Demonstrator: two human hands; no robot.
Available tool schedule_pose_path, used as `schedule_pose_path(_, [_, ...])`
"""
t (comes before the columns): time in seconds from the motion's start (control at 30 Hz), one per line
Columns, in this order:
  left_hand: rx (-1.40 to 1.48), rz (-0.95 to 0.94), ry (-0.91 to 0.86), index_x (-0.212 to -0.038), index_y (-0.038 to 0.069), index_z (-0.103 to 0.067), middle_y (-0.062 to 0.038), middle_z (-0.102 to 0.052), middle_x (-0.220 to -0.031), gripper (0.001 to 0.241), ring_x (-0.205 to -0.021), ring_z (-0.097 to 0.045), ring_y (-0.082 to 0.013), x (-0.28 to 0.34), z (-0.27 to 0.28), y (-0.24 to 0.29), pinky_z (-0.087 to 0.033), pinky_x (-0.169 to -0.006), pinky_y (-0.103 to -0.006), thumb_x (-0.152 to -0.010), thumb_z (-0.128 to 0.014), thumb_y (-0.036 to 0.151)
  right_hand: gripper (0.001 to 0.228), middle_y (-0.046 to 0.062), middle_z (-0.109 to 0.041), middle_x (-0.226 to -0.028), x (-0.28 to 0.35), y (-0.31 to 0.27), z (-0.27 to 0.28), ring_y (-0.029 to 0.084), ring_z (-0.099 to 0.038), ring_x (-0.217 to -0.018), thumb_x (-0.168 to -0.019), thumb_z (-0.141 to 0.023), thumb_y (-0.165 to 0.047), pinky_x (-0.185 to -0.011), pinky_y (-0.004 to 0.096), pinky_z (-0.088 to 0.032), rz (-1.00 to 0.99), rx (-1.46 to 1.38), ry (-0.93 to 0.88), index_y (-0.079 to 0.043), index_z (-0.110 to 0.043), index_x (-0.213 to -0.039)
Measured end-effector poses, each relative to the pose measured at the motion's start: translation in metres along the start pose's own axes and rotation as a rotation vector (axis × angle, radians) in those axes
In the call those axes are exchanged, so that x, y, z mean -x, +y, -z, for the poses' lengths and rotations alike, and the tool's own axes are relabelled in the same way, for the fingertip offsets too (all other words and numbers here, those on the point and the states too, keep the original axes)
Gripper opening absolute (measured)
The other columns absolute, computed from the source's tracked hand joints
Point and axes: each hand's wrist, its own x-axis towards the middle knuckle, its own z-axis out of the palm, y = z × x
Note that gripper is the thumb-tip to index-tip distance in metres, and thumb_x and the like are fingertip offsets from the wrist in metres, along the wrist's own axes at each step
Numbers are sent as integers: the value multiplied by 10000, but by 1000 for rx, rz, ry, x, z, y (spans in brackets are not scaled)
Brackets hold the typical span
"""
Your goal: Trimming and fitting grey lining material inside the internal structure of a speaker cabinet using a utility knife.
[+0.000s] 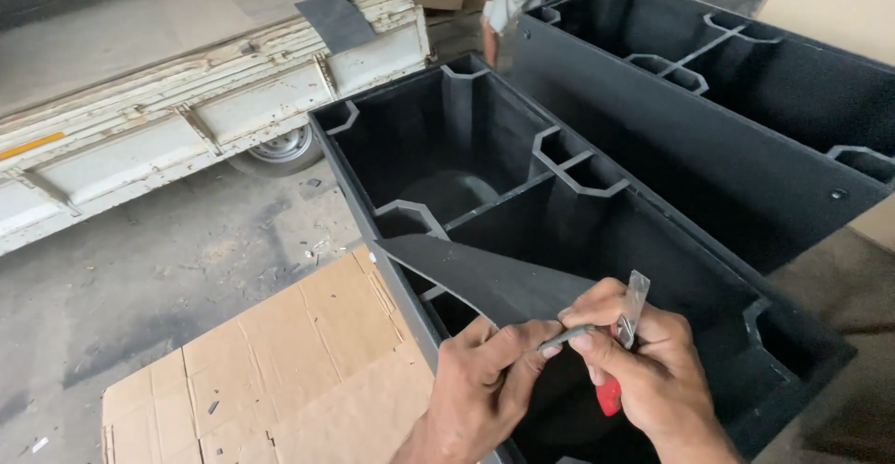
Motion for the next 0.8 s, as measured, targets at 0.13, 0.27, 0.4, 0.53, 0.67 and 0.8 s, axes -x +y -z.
schedule_pose_path(0.13, [-3,-32,26,-1085,51,-675,-132,-660,-879,124,-648,-592,-217,6,-5,4,-469,-558,-311,-971,-631,74,133,141,-603,-860,15,7,-4,158,-514,-471,-851,-668,-72,-445,300,-489,-87,-195,85,23,-736,-913])
schedule_pose_path(0.27, [38,-3,40,-1048,60,-677,-123,-653,-867,98,-639,-596,-224,11,-9,1,-471,-562,-326,-954,-653,67,86,118,-577,-803,25,15,-12,176,-491,-481,-860,-636,-20,-475,325,-411,-183,-341,183,27,-705,-840])
schedule_pose_path(0.4, [-47,105,-46,-994,104,-694,-69,-665,-834,134,-645,-624,-183,10,-3,4,-499,-534,-303,-963,-617,210,115,106,-638,-778,32,11,-10,173,-525,-457,-857,-675,-32,-428,313,-473,-276,-124,175,-11,-745,-945])
schedule_pose_path(0.53, [-213,26,-198,-1079,153,-641,-53,-652,-849,173,-648,-684,-246,8,15,16,-534,-554,-334,-1029,-523,268,191,81,-721,-708,36,-16,-16,149,-520,-399,-862,-671,-128,-400,304,-472,-287,310,102,-47,-818,-955])
schedule_pose_path(0.67, [-385,16,-276,-1126,150,-588,-57,-554,-637,208,-469,-576,-291,25,18,11,-445,-505,-397,-1064,-445,286,203,1,-780,-817,43,-23,-14,140,-640,-440,-815,-676,-255,-408,289,-531,-258,613,10,-152,-846,-858])
schedule_pose_path(0.8, [-401,-76,-230,-1157,119,-554,-74,-543,-704,159,-565,-553,-299,36,12,16,-424,-571,-432,-1075,-439,192,126,124,-736,-752,56,-13,-10,167,-549,-395,-854,-656,-65,-430,293,-456,-159,555,161,-34,-778,-866])
